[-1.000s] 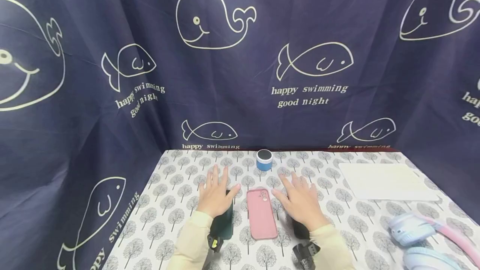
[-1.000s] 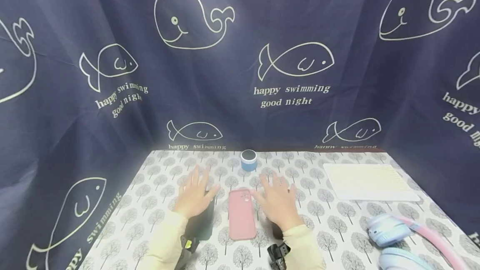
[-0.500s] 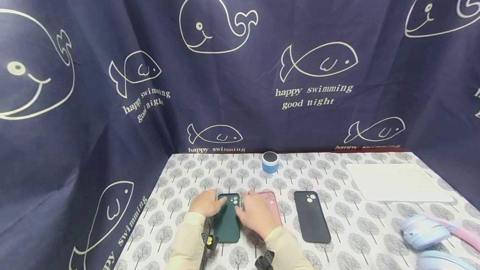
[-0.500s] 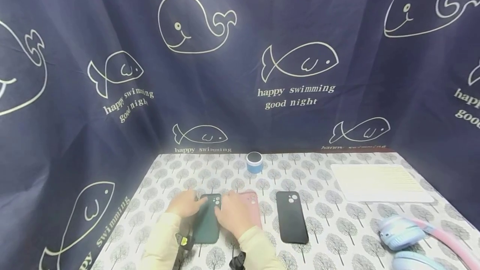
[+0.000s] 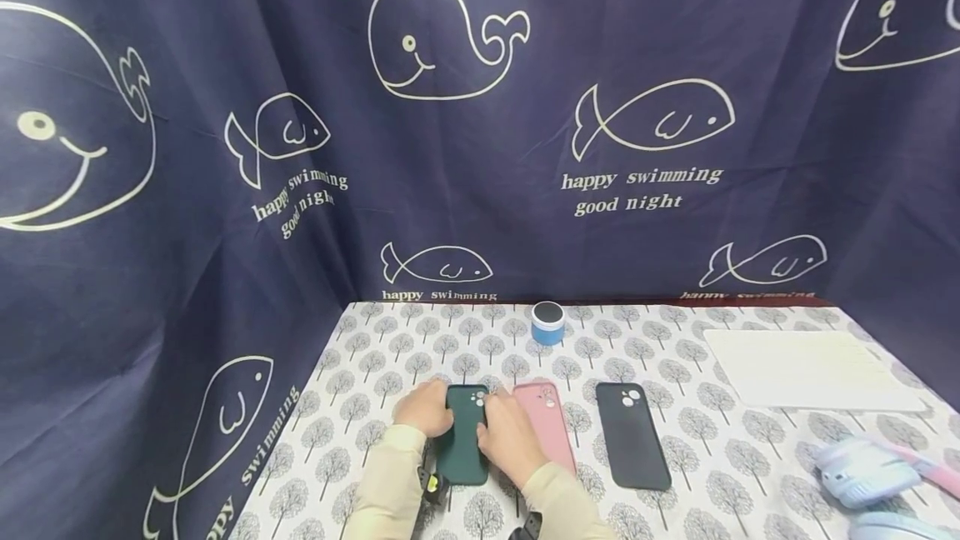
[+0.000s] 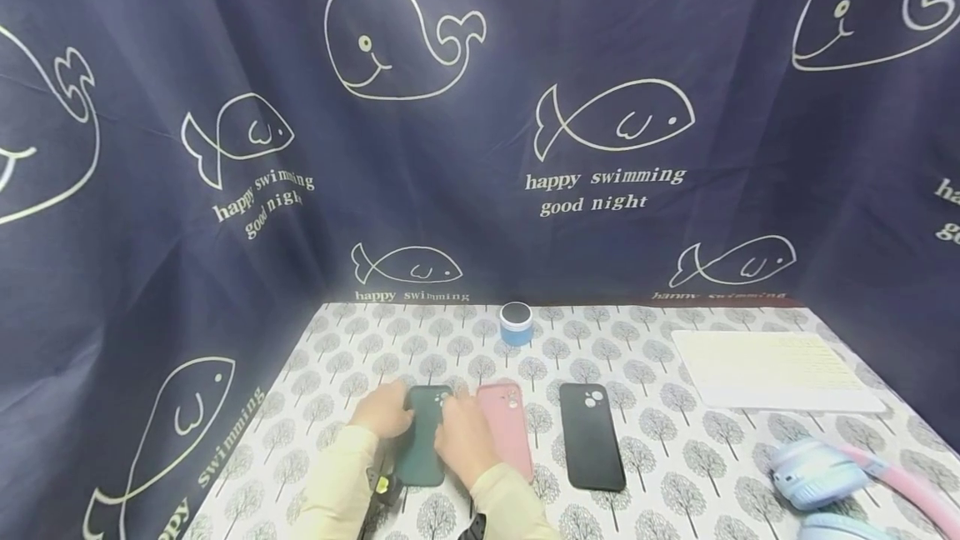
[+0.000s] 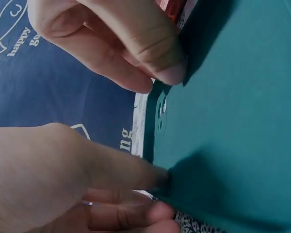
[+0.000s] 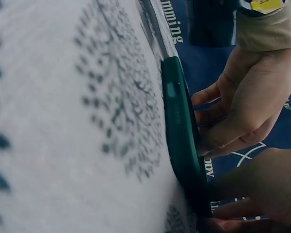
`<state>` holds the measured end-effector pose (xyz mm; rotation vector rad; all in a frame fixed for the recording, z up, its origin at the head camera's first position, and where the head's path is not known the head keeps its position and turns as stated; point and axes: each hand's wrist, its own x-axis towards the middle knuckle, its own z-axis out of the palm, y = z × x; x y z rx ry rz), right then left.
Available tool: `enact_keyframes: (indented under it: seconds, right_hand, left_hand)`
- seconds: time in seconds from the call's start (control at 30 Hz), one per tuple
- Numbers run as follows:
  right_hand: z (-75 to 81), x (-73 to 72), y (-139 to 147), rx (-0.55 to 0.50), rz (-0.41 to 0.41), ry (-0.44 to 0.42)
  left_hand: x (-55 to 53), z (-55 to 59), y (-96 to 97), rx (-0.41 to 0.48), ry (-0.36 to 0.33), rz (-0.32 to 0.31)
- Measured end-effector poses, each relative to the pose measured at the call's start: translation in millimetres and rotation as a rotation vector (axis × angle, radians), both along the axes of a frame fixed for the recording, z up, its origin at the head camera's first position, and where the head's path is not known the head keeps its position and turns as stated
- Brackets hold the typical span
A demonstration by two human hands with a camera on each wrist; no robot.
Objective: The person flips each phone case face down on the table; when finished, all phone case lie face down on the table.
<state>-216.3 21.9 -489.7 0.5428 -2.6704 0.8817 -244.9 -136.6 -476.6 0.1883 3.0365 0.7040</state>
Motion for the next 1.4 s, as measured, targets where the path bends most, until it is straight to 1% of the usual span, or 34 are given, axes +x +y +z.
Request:
enact_keyframes:
  seconds: [0.2,0.33,0.4,0.47,0.53,0.67,0.73,0.83,1.0,1.1,1.2,1.3,1.4]
  right_hand:
    - [1.6,-0.4,1,-0.104,-0.037,-0.078]
    - [4.7,-1.7,3,-0.140,-0.057,-0.137]
    - [7.7,-2.5,4,-0.157,-0.064,-0.159]
    - [11.4,-3.7,5,-0.180,-0.066,-0.174]
    - [14.8,-5.1,7,-0.202,-0.070,-0.183]
    - [17.4,-8.3,10,-0.243,-0.076,-0.176]
    - [17.6,-9.1,11,-0.261,-0.074,-0.183]
    - [16.0,-9.9,12,-0.294,-0.061,-0.206]
    - [11.9,-12.0,11,-0.365,-0.033,-0.282]
    - [9.6,-12.6,9,-0.384,-0.018,-0.328]
    - [6.6,-11.6,7,-0.365,-0.002,-0.333]
    - [4.1,-9.1,6,-0.319,0.003,-0.331]
    - [0.8,-7.1,4,-0.277,0.000,-0.312]
  left_hand:
    - [-1.7,-1.9,-0.5,0.015,-0.003,-0.006]
    - [-2.3,1.3,-2.1,0.033,0.008,-0.017]
    - [-2.1,4.8,-2.5,0.053,0.011,-0.022]
    - [-1.2,10.2,-2.2,0.073,0.015,-0.017]
    - [-0.2,17.0,-1.7,0.094,0.018,0.001]
    - [3.5,34.7,0.3,0.134,0.021,0.045]
    - [6.4,42.9,1.4,0.145,0.021,0.058]
    - [10.5,52.3,3.2,0.169,0.032,0.060]
    - [14.5,62.2,7.1,0.213,0.087,0.023]
    - [16.6,66.0,11.2,0.227,0.099,-0.002]
    - [18.2,67.2,16.3,0.235,0.092,-0.025]
    - [18.2,64.0,20.7,0.228,0.084,-0.043]
    - [17.2,59.0,23.2,0.212,0.068,-0.046]
